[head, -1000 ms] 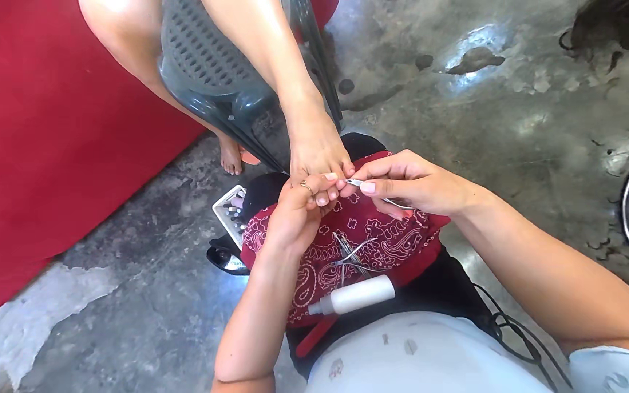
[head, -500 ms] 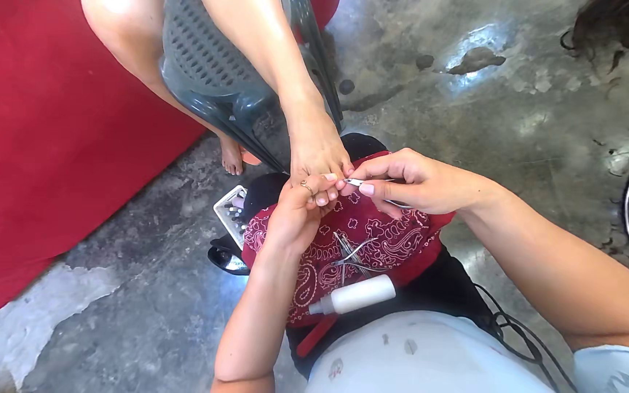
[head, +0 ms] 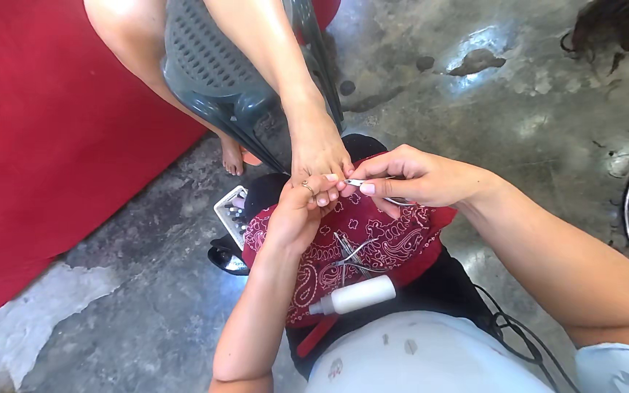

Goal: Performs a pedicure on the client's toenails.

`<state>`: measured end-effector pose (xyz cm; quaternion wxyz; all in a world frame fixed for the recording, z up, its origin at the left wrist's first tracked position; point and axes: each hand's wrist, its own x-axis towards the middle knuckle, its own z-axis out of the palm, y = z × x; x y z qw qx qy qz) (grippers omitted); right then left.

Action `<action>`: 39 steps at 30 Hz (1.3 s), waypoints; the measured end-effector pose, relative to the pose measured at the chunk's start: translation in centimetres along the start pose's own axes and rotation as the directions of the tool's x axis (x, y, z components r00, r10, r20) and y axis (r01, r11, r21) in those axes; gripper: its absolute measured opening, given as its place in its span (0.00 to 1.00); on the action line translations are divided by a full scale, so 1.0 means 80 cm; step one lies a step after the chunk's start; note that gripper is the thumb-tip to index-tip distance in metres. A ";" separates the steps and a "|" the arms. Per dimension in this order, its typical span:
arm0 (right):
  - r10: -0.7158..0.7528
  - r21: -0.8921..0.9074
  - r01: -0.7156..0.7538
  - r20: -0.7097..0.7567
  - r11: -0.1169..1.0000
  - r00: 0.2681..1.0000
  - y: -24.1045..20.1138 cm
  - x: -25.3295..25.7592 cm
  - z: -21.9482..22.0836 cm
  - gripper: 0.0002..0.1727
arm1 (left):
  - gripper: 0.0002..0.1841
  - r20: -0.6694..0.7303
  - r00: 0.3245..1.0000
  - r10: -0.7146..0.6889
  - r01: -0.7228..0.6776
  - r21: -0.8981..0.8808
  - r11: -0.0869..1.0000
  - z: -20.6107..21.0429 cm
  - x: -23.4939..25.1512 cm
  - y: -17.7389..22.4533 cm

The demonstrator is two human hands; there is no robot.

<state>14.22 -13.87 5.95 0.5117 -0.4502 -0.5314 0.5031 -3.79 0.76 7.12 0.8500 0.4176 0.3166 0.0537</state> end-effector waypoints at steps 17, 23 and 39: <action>-0.275 0.169 0.342 -0.324 0.924 0.905 -0.019 0.030 -0.001 0.16 | 0.04 0.007 1.000 0.000 0.000 -0.019 1.000 0.002 0.001 -0.002; -0.241 0.272 0.405 -0.482 0.873 0.842 -0.011 0.044 0.051 0.15 | 0.08 0.019 1.000 0.008 -0.006 -0.076 0.997 0.001 0.003 -0.004; -0.120 -0.040 0.115 -0.509 0.993 0.853 0.000 0.001 0.045 0.28 | 0.09 0.269 0.954 0.133 -0.019 -0.390 0.921 0.006 0.009 -0.046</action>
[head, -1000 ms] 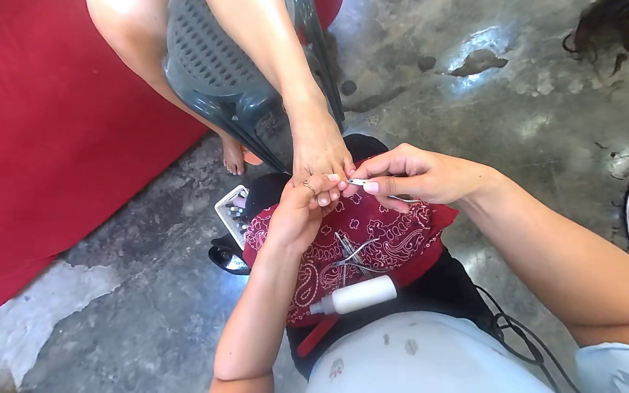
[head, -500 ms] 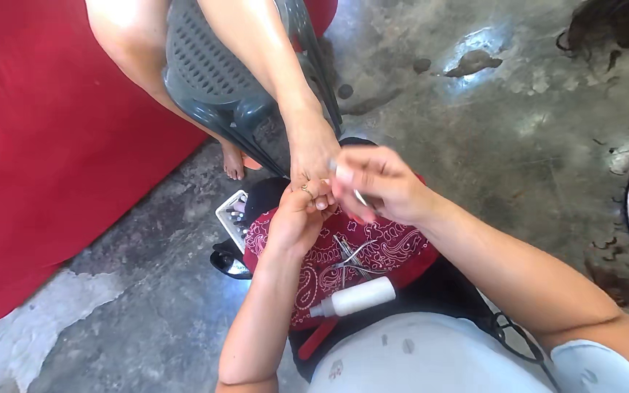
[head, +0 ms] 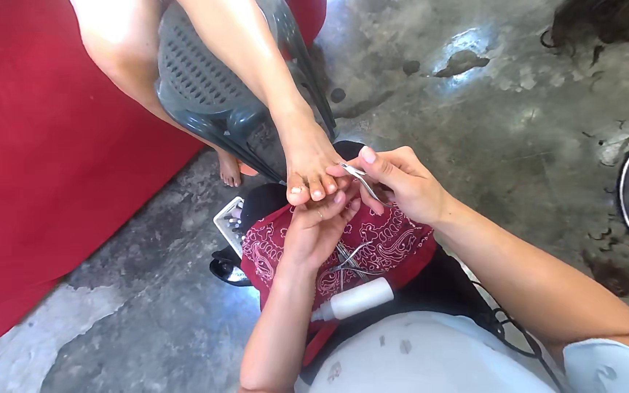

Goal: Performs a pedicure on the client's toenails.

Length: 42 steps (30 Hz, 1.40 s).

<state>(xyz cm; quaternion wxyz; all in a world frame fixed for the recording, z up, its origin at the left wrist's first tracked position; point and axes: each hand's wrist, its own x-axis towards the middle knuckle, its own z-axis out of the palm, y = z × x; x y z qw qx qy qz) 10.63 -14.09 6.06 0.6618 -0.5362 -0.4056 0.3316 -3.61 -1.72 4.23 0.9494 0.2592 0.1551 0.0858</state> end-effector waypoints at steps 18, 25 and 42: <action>0.086 -0.636 -0.204 -0.212 0.744 0.973 -0.040 -0.057 0.033 0.17 | 0.16 0.136 0.986 0.099 -0.081 -0.136 0.987 -0.002 0.035 -0.025; 0.119 -0.639 -0.247 -0.236 0.729 0.964 -0.048 -0.049 0.040 0.17 | 0.14 0.205 0.964 0.169 -0.139 -0.153 0.978 0.004 0.037 -0.025; 0.198 -0.732 -0.314 -0.244 0.605 0.949 -0.063 -0.039 0.043 0.17 | 0.17 0.201 0.968 0.149 -0.123 -0.137 0.983 0.006 0.035 -0.024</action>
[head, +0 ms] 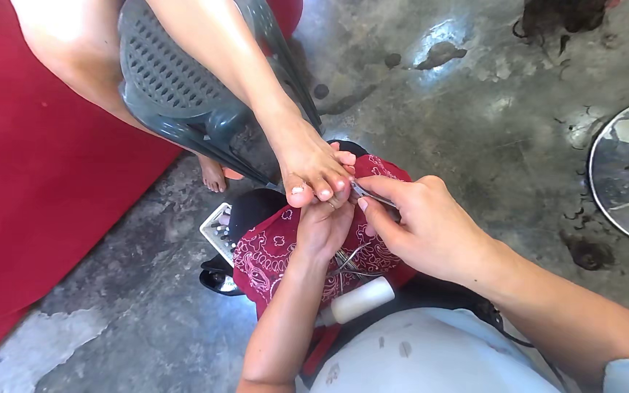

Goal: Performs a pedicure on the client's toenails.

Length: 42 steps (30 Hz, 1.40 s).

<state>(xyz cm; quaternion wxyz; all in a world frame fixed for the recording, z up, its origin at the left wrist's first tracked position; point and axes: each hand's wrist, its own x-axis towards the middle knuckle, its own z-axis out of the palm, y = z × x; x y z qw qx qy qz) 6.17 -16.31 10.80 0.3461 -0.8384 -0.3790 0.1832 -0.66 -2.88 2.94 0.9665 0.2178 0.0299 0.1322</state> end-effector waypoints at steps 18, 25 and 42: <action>-0.129 -0.446 0.081 -0.078 0.891 0.989 -0.018 -0.002 0.020 0.13 | 0.07 -0.053 0.999 -0.009 0.012 0.054 0.998 0.001 -0.002 -0.002; -0.113 -0.434 0.087 -0.034 0.897 0.993 -0.018 0.001 0.016 0.10 | 0.19 -0.040 0.999 -0.010 0.012 0.051 0.999 0.003 -0.001 -0.001; -0.037 -0.044 0.032 -0.109 0.999 0.993 -0.004 0.000 0.021 0.13 | 0.12 -0.039 0.999 -0.021 0.021 -0.009 1.000 0.002 -0.001 0.000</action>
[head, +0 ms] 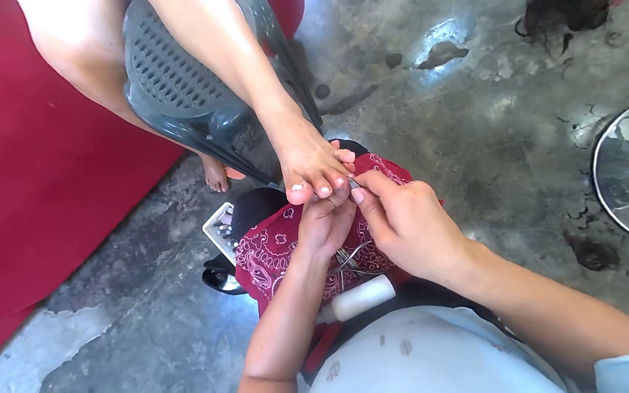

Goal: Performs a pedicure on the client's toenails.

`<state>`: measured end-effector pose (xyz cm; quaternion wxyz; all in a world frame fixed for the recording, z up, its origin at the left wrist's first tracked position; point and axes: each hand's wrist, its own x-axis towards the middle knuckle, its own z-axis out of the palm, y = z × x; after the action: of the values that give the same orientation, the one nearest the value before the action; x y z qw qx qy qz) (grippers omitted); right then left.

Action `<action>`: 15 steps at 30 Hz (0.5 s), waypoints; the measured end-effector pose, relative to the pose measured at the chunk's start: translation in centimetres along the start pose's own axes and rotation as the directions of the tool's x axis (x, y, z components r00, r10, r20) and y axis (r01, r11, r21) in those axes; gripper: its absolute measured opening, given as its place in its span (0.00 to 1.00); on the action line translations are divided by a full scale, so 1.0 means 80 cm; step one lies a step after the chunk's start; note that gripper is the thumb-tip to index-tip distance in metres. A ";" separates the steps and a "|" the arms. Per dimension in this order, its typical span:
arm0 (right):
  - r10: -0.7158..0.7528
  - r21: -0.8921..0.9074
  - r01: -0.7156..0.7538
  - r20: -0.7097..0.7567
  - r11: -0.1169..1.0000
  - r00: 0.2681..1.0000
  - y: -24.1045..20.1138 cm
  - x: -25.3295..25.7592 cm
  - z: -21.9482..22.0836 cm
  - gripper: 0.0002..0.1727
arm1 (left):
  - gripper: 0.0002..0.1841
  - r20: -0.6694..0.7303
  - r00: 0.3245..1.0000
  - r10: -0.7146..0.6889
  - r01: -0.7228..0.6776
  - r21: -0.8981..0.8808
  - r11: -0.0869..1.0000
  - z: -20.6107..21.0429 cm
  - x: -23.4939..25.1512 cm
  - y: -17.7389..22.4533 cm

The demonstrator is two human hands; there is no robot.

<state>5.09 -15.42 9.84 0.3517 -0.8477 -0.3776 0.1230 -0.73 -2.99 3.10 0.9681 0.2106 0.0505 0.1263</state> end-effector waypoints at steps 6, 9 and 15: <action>0.163 0.667 -0.227 0.159 0.710 0.974 0.013 -0.004 -0.007 0.14 | 0.15 0.003 1.000 -0.030 0.030 0.032 0.999 0.001 -0.001 0.001; 0.158 0.684 -0.259 0.208 0.681 0.965 0.013 -0.004 -0.012 0.14 | 0.15 -0.001 0.999 -0.036 0.036 0.019 0.999 0.003 0.000 0.001; 0.157 0.668 -0.265 0.218 0.695 0.963 0.012 -0.001 -0.013 0.13 | 0.14 0.014 1.000 -0.026 0.027 -0.011 1.000 0.002 0.000 0.002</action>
<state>6.03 -16.46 9.90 0.5977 -0.6812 -0.2288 0.3554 -0.71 -2.89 3.28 0.9711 0.2054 0.0460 0.1124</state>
